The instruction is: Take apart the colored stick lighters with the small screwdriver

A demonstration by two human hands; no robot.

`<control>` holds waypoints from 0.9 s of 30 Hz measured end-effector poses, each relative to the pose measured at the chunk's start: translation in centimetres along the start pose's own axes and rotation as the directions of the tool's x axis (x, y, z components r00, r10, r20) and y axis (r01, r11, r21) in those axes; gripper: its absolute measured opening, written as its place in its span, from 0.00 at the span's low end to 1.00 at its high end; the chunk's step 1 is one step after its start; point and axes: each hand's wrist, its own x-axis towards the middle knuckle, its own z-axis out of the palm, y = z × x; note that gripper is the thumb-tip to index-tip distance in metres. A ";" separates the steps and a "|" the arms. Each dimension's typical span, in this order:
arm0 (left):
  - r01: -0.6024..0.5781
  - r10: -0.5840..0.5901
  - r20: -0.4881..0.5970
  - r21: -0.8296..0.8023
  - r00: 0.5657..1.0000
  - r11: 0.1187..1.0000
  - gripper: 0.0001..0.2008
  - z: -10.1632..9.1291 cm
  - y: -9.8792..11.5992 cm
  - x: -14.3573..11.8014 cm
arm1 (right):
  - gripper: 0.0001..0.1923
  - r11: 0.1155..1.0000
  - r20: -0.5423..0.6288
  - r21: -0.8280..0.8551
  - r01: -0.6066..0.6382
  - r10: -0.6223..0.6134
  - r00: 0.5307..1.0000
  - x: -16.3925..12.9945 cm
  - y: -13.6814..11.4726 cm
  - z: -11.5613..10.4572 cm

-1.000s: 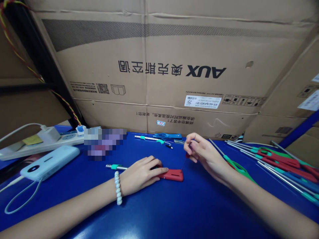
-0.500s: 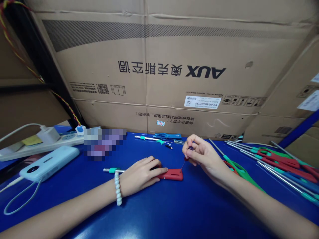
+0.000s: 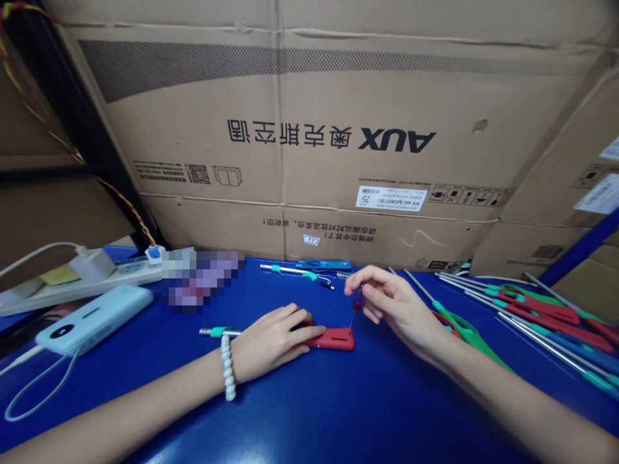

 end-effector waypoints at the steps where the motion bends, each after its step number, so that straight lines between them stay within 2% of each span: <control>1: 0.001 -0.001 0.002 0.001 1.000 1.000 0.17 0.0 0.0 0.0 | 0.11 1.000 0.003 -0.010 -0.004 0.004 1.000 0.0 0.0 0.0; 4: 0.003 -0.003 0.003 0.003 1.000 1.000 0.17 0.0 0.0 0.0 | 0.14 0.999 0.017 0.038 -0.016 0.015 1.000 0.0 0.0 0.1; 7: 0.000 0.000 0.000 0.001 1.000 1.000 0.17 0.0 0.0 0.0 | 0.12 0.996 0.007 0.087 -0.007 0.006 1.000 0.0 0.0 0.2; 13: 0.007 -0.007 0.005 0.005 1.000 1.000 0.17 0.1 0.0 -0.1 | 0.11 0.999 0.007 -0.037 0.004 -0.004 1.000 0.1 -0.2 0.3; 15: 0.010 -0.010 0.011 0.002 1.000 1.000 0.17 0.1 0.0 0.0 | 0.14 0.999 0.014 -0.035 0.001 -0.001 1.000 0.0 -0.3 0.3; 19: 0.009 -0.009 0.009 0.001 1.000 1.000 0.17 0.1 0.0 0.0 | 0.12 0.999 -0.006 -0.026 0.023 -0.023 1.000 0.0 -0.1 0.3; 24: -0.002 0.002 -0.008 0.004 1.000 1.000 0.17 0.0 0.0 0.0 | 0.06 0.965 0.013 -0.252 0.077 -0.076 0.997 0.0 -1.1 0.2; 26: -0.002 0.003 -0.011 0.007 1.000 1.000 0.16 -0.1 0.0 0.0 | 0.07 0.896 0.002 -0.416 0.159 -0.174 0.985 -0.2 -1.8 -0.2; 27: -0.003 0.003 -0.012 0.008 1.000 1.000 0.16 -0.1 0.1 0.0 | 0.08 0.826 0.018 -0.520 0.218 -0.245 0.969 -0.3 -2.0 -0.5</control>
